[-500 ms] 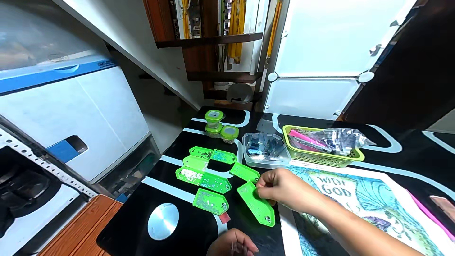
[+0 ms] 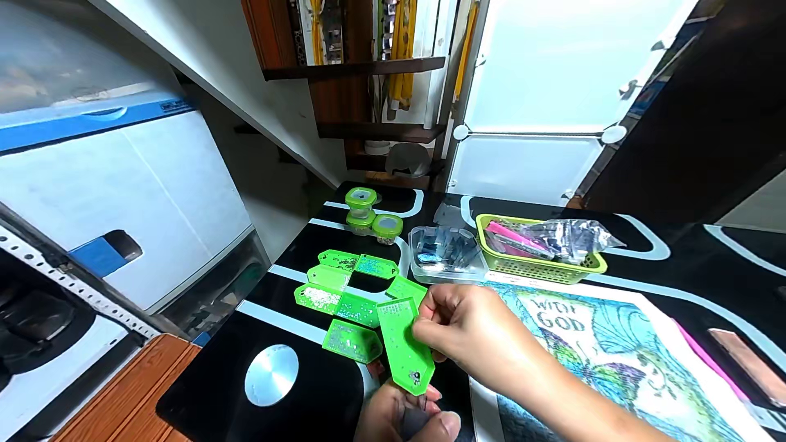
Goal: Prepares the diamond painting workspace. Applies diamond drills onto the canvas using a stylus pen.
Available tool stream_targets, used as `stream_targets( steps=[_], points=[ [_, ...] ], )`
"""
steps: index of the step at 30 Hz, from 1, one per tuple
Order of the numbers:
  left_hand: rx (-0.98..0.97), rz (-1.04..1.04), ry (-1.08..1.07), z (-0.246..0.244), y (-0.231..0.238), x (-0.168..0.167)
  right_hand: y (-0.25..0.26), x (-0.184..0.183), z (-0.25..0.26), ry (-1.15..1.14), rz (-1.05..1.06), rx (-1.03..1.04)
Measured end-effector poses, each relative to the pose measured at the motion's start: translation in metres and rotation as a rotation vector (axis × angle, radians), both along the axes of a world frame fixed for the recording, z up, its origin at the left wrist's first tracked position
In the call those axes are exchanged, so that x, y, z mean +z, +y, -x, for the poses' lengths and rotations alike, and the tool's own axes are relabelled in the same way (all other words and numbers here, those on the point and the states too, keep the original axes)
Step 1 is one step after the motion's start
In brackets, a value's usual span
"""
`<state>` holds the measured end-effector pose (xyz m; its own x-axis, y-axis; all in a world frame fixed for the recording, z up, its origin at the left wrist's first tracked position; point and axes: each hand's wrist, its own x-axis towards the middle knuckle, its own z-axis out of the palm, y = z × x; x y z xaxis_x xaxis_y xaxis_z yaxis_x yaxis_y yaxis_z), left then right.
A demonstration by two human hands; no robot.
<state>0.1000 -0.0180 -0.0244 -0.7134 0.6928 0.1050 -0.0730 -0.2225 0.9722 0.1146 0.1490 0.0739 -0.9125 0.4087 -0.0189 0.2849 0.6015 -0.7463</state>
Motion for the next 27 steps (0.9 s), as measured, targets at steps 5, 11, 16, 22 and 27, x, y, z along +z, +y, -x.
stream_targets(
  steps=[5, 11, 16, 22, 27],
  points=[
    [0.026, 0.051, -0.005, -0.001, 0.001, 0.0, -0.008, -0.013, -0.004, 0.108, -0.066, 0.003],
    [0.032, 0.0, -0.057, -0.003, 0.003, 0.001, -0.012, -0.031, -0.008, 0.327, -0.314, -0.028],
    [0.015, 0.006, -0.113, -0.004, 0.003, 0.006, -0.011, -0.039, -0.014, 0.461, -0.368, -0.002],
    [-0.01, -0.089, -0.106, -0.004, 0.001, 0.003, -0.01, -0.043, -0.027, 0.643, -0.339, 0.106],
    [0.068, -0.098, -0.009, -0.011, 0.0, 0.011, -0.015, -0.039, -0.046, 0.732, -0.337, 0.223]
  ],
)
